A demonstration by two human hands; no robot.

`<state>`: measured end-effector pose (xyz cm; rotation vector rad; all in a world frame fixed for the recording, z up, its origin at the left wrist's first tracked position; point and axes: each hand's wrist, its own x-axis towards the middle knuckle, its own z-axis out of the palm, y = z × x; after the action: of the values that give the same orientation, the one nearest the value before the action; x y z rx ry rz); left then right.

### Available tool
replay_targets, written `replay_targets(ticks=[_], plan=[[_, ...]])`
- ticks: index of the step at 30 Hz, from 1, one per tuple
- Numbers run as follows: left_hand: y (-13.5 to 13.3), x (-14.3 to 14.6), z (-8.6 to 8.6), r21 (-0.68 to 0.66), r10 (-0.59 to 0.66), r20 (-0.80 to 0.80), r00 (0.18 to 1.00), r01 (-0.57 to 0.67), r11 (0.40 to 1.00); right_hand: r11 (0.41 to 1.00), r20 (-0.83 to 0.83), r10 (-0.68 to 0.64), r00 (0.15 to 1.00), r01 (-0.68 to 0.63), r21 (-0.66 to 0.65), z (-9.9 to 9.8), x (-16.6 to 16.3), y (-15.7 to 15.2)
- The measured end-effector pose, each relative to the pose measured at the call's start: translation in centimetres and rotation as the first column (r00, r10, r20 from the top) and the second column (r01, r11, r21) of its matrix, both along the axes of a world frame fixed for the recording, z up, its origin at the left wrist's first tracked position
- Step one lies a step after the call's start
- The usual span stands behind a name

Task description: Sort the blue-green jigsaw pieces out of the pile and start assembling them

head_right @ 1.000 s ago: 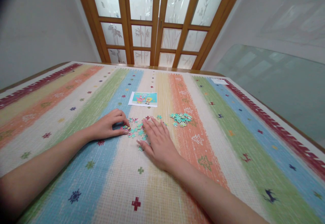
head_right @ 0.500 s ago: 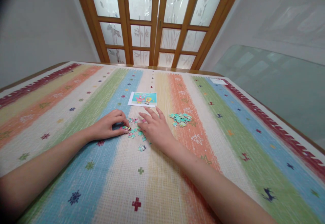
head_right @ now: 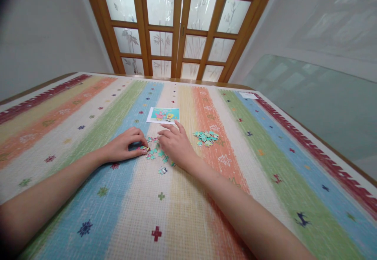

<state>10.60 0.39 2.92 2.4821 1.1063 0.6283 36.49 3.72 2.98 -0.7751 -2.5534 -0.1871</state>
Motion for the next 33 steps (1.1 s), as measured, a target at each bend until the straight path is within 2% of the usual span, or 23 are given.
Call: replay_targets(ticks=[4,8,12,16,21,33], plan=[[0.0,0.0,-0.1,0.001,-0.001,-0.002,1.000,0.001,1.000,0.998,-0.011,-0.030,0.999,0.030,-0.046,0.3,0.4,0.1],[0.0,0.0,-0.1,0.002,0.001,-0.006,1.000,-0.001,1.000,0.997,0.051,-0.011,0.999,0.015,-0.080,0.7,0.8,-0.3],[-0.1,0.1,0.2,-0.002,0.009,-0.002,1.000,-0.009,1.000,0.998,0.139,0.006,0.990,0.003,-0.070,0.9,0.3,-0.7],[-0.1,0.1,0.2,0.002,0.006,-0.005,1.000,-0.006,1.000,0.999,0.161,0.014,0.987,-0.006,-0.050,1.2,-0.3,-0.8],[0.0,0.1,0.0,0.010,-0.004,0.005,1.000,0.004,1.000,0.996,0.191,0.040,0.981,-0.024,-0.084,1.6,-0.2,-0.8],[0.0,0.1,0.0,-0.004,-0.012,0.022,1.000,0.012,1.000,0.997,0.293,0.057,0.954,-0.071,0.037,2.5,-0.4,-2.0]])
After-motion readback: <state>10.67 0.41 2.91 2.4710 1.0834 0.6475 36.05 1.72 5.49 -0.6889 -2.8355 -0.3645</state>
